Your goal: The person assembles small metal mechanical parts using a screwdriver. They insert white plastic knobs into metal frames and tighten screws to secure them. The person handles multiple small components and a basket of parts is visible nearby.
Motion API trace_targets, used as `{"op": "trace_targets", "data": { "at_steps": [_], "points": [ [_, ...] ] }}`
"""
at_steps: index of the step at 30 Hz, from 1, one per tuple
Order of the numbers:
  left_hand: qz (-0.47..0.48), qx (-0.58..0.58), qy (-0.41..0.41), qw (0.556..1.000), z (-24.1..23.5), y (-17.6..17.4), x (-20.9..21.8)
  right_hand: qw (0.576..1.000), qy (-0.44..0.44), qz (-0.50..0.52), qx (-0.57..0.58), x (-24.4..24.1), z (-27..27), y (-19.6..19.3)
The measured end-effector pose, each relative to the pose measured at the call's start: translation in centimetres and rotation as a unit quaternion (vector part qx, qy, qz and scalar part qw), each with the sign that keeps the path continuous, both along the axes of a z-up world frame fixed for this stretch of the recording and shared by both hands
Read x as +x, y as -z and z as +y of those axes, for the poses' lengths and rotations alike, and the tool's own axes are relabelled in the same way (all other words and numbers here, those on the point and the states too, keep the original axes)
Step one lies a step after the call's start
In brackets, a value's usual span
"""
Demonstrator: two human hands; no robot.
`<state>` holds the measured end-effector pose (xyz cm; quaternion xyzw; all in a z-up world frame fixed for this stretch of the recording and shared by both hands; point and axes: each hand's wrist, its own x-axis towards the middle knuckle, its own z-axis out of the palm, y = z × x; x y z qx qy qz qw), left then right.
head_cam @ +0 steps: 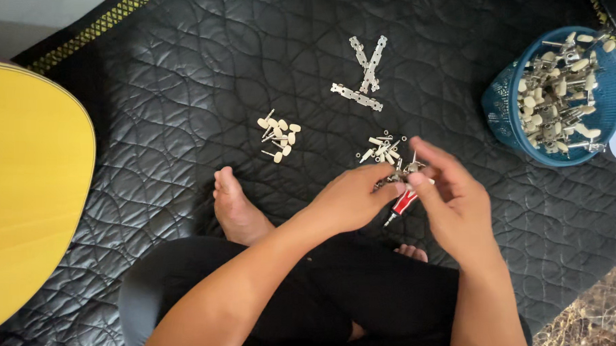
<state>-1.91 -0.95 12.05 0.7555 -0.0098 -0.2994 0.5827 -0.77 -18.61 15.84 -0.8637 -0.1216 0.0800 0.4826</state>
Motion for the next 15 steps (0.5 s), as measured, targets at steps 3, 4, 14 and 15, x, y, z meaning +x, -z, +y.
{"op": "trace_targets", "data": {
  "at_steps": [3, 4, 14, 15],
  "points": [
    [-0.021, -0.029, -0.045, 0.998, 1.0, -1.8, 0.5, 0.999, 0.018, -0.005, 0.038, 0.4, -1.1, -0.2],
    [-0.02, -0.029, -0.044, 0.998, 1.4, -1.4, 0.9, 0.999, 0.018, -0.004, 0.037, 0.7, -1.3, -0.7],
    [0.061, -0.17, -0.378, 0.908, 4.2, -0.8, 3.1, 0.966, 0.061, 0.018, -0.251, 2.3, -3.9, -2.1],
    [0.071, -0.19, -0.4, 0.894, 4.4, -0.6, 3.2, 0.963, 0.05, 0.028, -0.265, 2.3, -3.6, -2.2]
  ]
}}
